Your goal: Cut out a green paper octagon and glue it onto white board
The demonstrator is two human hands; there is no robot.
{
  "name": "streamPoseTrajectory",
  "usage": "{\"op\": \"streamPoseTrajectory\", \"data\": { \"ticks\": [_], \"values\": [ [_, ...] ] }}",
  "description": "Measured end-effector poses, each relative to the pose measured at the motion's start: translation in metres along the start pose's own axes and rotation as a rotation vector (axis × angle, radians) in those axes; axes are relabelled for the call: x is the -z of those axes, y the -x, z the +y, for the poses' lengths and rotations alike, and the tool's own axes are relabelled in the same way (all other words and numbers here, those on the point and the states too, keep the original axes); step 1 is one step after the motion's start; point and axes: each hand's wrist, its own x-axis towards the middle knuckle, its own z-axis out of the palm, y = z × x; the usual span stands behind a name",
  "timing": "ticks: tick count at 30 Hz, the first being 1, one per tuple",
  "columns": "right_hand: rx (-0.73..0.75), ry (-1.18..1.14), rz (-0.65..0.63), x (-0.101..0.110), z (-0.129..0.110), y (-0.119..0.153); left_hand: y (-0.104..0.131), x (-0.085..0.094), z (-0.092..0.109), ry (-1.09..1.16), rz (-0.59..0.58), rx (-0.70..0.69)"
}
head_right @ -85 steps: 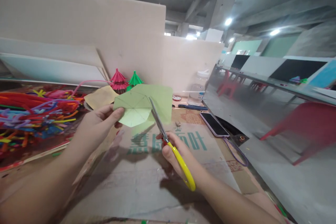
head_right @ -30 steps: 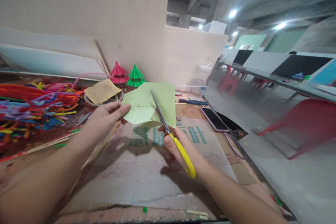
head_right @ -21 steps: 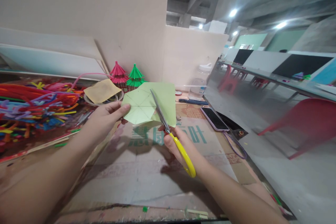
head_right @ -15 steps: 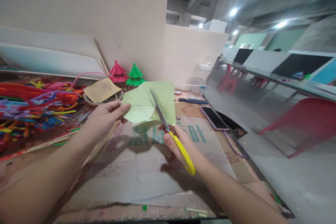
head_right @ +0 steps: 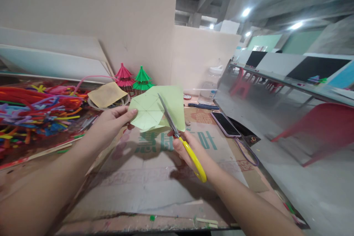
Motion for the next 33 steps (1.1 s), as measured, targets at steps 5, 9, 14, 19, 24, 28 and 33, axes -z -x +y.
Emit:
{"op": "streamPoseTrajectory", "data": {
  "ticks": [5, 9, 14, 19, 24, 28, 33],
  "values": [
    [-0.025, -0.059, -0.017, -0.001, -0.005, -0.001, 0.002, -0.002, 0.003, -0.006, 0.017, -0.006],
    [-0.032, -0.077, -0.017, -0.002, -0.007, -0.001, 0.003, -0.002, 0.005, -0.024, 0.020, 0.000],
    [-0.051, -0.125, -0.019, -0.003, -0.008, -0.001, 0.002, -0.001, 0.004, -0.013, 0.018, 0.007],
    [-0.053, -0.144, -0.025, -0.003, -0.007, -0.001, 0.002, 0.000, 0.002, -0.018, 0.027, 0.005],
    [-0.053, -0.139, -0.012, -0.004, -0.007, -0.001, 0.002, -0.001, 0.004, -0.016, 0.017, 0.001],
    [-0.054, -0.135, -0.008, -0.005, -0.009, -0.001, 0.002, 0.000, 0.003, -0.011, 0.019, -0.002],
    [-0.063, -0.123, -0.006, -0.005, -0.011, -0.001, 0.001, 0.000, 0.000, 0.022, 0.006, 0.005]
  ]
}}
